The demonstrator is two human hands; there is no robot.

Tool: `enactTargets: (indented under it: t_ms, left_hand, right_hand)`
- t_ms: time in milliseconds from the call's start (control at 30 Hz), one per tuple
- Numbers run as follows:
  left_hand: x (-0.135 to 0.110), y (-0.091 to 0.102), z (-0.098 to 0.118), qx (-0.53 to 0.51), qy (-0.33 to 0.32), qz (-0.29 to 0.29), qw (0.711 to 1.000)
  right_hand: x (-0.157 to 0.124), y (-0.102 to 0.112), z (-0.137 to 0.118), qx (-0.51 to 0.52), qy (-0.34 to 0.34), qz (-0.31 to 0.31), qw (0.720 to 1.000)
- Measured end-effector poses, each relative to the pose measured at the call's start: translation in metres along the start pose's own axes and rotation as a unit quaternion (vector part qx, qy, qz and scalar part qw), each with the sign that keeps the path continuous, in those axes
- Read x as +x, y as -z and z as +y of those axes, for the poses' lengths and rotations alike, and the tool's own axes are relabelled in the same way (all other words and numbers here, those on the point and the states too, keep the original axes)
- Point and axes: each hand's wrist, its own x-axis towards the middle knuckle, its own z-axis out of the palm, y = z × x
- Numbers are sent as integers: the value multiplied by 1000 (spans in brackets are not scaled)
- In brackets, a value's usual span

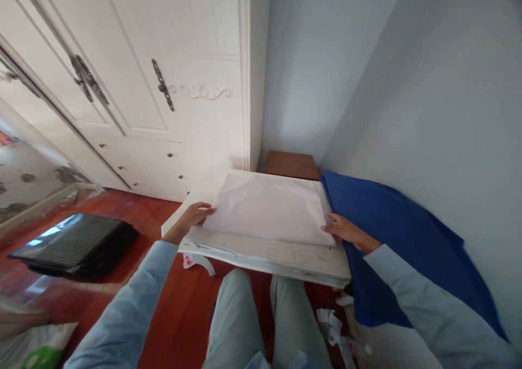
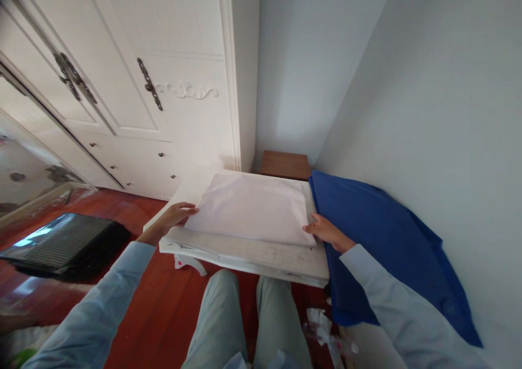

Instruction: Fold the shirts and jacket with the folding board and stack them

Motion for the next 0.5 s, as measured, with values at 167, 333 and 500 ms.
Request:
enactTargets:
  t_ms: [167,333,500]
  left_hand:
    - [-15,-11,0,-10,-40,38,998]
    - [-27,-4,-14,-33,-59,19,998]
    - [-39,5,-28,-43,-91,-12,995]
  right_hand:
    - [-20,-12,1,40,36,51,997]
    - [-36,-11,28,63,77,74,992]
    - [-48,-9,41,23,35,21,999]
